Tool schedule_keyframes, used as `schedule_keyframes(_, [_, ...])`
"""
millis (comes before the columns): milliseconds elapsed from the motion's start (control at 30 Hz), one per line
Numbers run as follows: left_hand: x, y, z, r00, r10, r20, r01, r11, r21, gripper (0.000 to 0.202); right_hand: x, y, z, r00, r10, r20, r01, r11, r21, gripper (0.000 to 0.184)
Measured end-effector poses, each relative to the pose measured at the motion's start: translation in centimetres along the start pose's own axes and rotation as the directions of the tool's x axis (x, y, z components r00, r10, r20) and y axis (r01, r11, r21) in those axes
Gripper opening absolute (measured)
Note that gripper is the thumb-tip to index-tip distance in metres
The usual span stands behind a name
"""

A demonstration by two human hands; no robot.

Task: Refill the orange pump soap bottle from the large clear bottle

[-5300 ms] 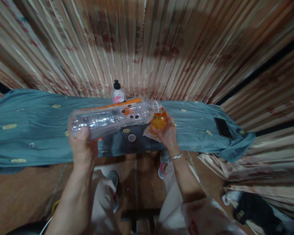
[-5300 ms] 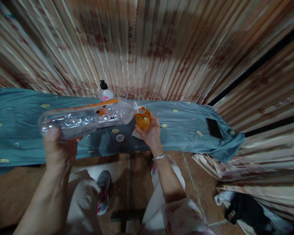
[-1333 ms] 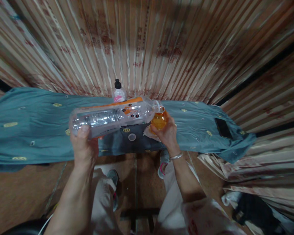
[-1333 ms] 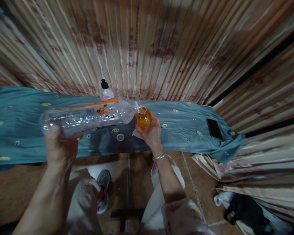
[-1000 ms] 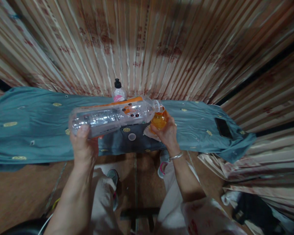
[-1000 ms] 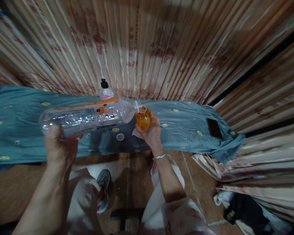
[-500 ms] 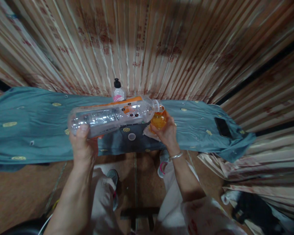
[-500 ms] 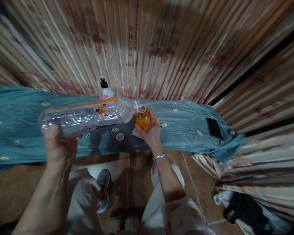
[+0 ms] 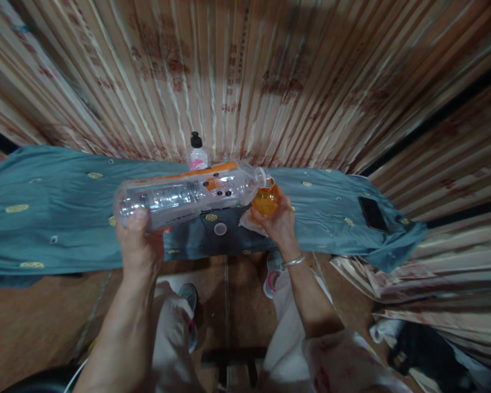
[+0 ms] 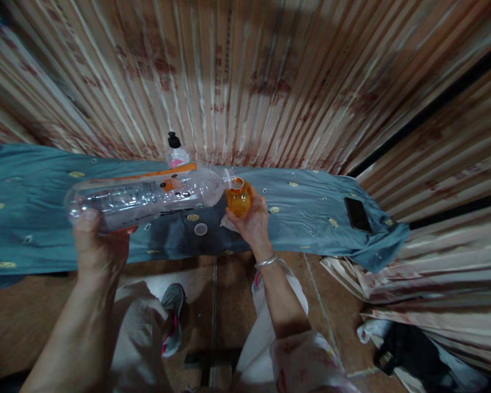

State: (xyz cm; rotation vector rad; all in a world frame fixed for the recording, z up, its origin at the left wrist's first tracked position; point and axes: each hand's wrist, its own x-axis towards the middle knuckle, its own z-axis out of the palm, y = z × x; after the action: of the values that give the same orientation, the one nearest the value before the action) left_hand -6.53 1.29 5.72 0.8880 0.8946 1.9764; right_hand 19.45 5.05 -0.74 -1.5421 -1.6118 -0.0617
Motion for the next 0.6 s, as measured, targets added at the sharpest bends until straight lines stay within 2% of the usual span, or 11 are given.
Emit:
schedule_keyframes(267, [0.02,0.05,0.06,0.999,0.014,0.036,-0.015,1.0,0.003,0.066,-0.05,-0.07,0.05,1.0,0.016,-0.001,-0.016,1.0,0.009,0.076])
schedule_keyframes(600, [0.22,-0.22,-0.22,1.0,-0.014,-0.01,0.014,1.0,-0.001,0.07,-0.1,0.2,0.19,1.0,-0.014,-0.017,0.014,1.0,-0.001,0.077])
